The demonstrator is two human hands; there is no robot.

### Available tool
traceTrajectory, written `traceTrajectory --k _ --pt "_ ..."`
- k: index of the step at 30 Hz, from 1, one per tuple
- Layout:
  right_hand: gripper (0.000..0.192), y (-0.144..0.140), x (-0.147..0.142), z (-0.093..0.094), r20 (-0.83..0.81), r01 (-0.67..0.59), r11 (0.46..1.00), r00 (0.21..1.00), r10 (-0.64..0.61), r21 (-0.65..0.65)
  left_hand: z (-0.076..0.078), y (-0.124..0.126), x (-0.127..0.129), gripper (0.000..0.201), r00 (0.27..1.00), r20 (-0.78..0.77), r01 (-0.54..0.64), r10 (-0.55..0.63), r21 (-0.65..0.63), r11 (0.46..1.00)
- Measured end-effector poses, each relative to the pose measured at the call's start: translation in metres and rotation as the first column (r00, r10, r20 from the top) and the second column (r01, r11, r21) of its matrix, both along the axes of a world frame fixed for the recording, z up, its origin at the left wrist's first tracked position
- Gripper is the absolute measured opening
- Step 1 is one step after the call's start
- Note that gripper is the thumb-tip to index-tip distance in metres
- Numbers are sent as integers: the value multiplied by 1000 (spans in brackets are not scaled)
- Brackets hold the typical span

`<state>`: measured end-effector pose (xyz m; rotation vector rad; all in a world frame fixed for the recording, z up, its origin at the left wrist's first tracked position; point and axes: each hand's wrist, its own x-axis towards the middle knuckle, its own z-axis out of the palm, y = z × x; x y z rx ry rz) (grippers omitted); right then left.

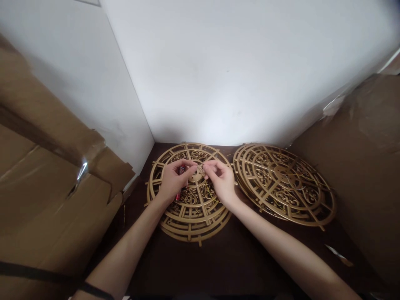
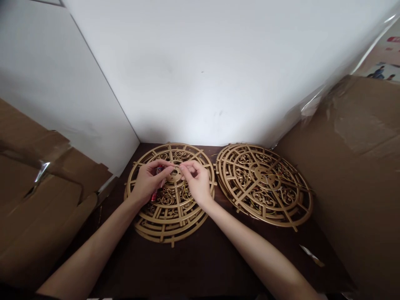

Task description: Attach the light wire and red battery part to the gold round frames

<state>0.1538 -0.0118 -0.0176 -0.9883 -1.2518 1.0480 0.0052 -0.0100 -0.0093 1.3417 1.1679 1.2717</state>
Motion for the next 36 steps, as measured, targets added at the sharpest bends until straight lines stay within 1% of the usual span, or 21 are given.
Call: traceTrajectory --k 4,7,10,12,14,16,20,22,24,27,29,32,36 --pt "18 2 1 -2 -71 31 1000 997 -31 -7 2 -1 2 21 998 57 2 -2 -16 1000" --pt "18 3 1 -3 -85 49 999 995 -50 -13 7 -1 3 20 976 217 14 -7 -30 999" --pt "18 3 0 -4 -70 65 998 995 -65 -1 12 1 1 16 904 427 34 -16 -35 999" --pt "18 3 0 -4 -60 64 998 996 -63 7 14 3 -2 20 850 526 34 -7 -42 999" --pt "19 3 0 -3 -56 53 999 997 -52 11 15 5 -4 27 810 587 30 -1 -40 999" --pt "19 2 1 -2 -48 42 999 998 -41 16 17 5 -5 32 791 612 42 -10 -37 998" --pt "18 0 1 0 -31 13 1000 999 -12 26 19 4 -4 37 793 609 83 -22 -72 994" --pt "17 -1 1 0 -24 -3 999 1000 4 34 17 2 -2 41 810 585 111 -45 -78 991" --pt "16 -1 1 1 -32 -16 999 999 17 47 13 1 1 44 841 533 157 -94 -74 985" --pt "14 -1 1 0 -52 -43 997 998 46 62 8 -1 5 41 894 412 229 -177 -78 970" --pt "13 0 1 0 -59 -56 996 996 60 66 7 -3 6 38 913 349 253 -211 -77 965" --pt "11 0 1 -1 -78 -54 997 995 59 62 7 -4 6 35 921 308 266 -240 -45 963" --pt "11 0 1 0 -90 -45 997 995 50 55 7 -4 6 31 917 258 315 -305 2 949"
